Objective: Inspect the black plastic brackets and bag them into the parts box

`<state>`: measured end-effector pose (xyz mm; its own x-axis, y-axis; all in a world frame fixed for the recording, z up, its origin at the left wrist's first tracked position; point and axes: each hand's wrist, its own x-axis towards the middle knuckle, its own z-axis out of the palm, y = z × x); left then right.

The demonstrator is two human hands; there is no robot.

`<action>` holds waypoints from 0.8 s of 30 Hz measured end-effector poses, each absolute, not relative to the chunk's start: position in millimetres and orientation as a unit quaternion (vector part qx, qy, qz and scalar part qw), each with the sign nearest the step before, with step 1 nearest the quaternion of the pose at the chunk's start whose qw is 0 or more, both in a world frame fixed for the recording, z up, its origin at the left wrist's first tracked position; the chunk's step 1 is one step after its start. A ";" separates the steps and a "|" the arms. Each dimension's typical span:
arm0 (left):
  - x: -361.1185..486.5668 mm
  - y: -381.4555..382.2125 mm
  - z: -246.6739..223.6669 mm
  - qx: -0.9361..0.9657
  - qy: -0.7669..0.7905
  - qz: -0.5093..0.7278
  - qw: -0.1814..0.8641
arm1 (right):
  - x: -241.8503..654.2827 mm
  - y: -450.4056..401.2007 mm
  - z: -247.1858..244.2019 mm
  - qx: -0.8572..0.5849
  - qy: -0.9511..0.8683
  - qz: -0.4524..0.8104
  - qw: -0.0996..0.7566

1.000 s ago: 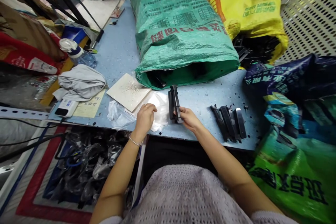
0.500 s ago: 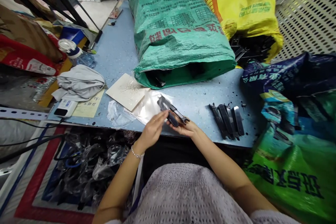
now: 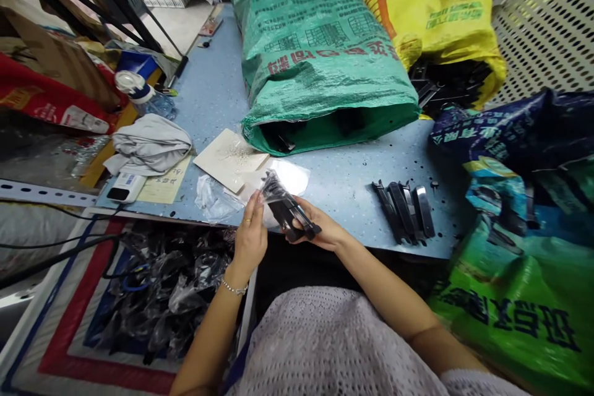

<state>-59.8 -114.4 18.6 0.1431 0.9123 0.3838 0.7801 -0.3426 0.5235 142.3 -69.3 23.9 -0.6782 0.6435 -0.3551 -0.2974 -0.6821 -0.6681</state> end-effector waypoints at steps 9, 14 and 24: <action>-42.5 -149.1 65.0 0.852 0.393 0.283 0.199 | 140.2 -89.9 38.6 -0.371 -0.654 0.585 0.303; -122.7 -185.2 91.7 0.806 0.450 0.080 0.376 | 205.4 -94.4 67.4 -0.336 -0.735 0.562 0.179; -241.3 -100.4 -58.4 0.513 0.764 -0.232 0.314 | 295.0 -43.3 46.9 -0.664 -0.746 0.016 -0.054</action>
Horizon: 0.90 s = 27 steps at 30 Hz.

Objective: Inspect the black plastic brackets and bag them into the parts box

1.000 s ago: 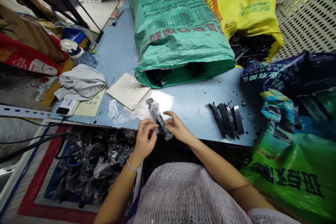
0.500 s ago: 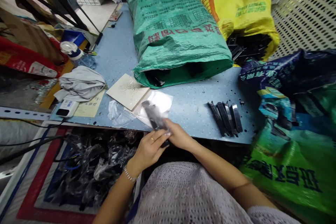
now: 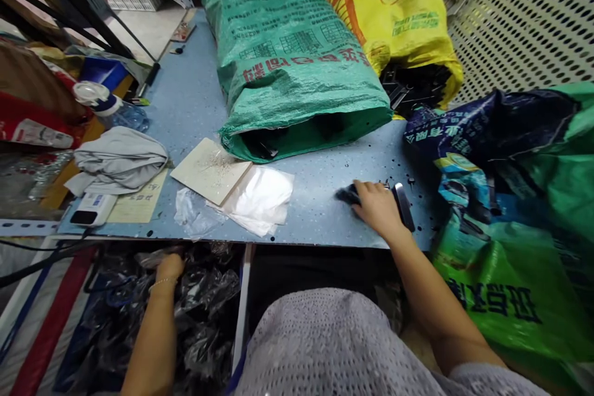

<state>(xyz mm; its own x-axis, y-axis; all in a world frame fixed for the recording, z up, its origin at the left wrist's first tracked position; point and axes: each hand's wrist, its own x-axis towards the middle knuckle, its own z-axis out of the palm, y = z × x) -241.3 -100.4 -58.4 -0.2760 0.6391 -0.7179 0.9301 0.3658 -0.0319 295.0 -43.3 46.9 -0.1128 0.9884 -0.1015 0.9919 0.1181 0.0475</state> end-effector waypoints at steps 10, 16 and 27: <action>-67.7 -76.0 26.2 0.709 0.527 0.192 0.427 | 241.8 -65.4 19.9 0.547 0.788 -0.164 -0.229; -2.9 -20.4 -9.5 0.707 0.605 0.299 0.211 | 248.5 -92.3 29.1 0.708 0.640 -0.292 -0.061; -46.0 -19.9 -12.5 0.663 0.580 0.357 0.310 | 224.3 -100.8 18.9 0.607 0.730 -0.311 -0.041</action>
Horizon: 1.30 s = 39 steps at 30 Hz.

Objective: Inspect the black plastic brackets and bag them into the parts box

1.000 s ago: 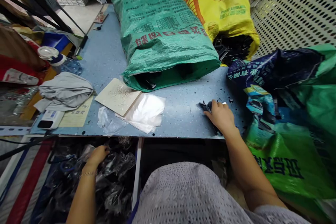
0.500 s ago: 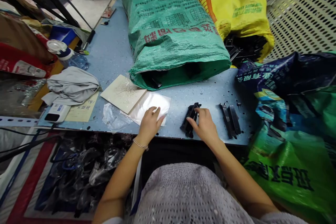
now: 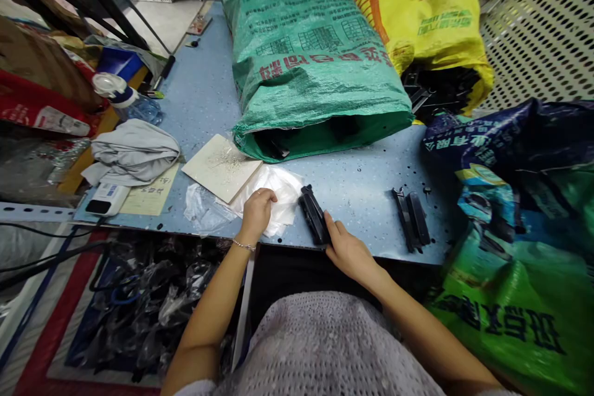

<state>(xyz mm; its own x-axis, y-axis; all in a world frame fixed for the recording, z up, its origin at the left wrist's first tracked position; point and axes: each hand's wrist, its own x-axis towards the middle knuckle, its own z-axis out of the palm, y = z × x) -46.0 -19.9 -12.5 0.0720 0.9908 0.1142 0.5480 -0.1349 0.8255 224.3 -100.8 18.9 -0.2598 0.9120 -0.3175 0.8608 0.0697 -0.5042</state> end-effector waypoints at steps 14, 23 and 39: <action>-62.5 -24.9 -10.5 0.691 0.596 0.305 0.272 | 220.4 -76.3 25.8 -0.556 -0.709 0.389 0.193; -45.7 -46.0 6.2 0.835 0.463 0.279 0.103 | 191.1 -60.9 14.9 -0.515 -0.616 0.540 0.252; -64.2 -105.0 23.5 0.842 0.419 0.324 0.106 | 136.8 -82.7 14.0 -0.334 -0.202 0.865 0.316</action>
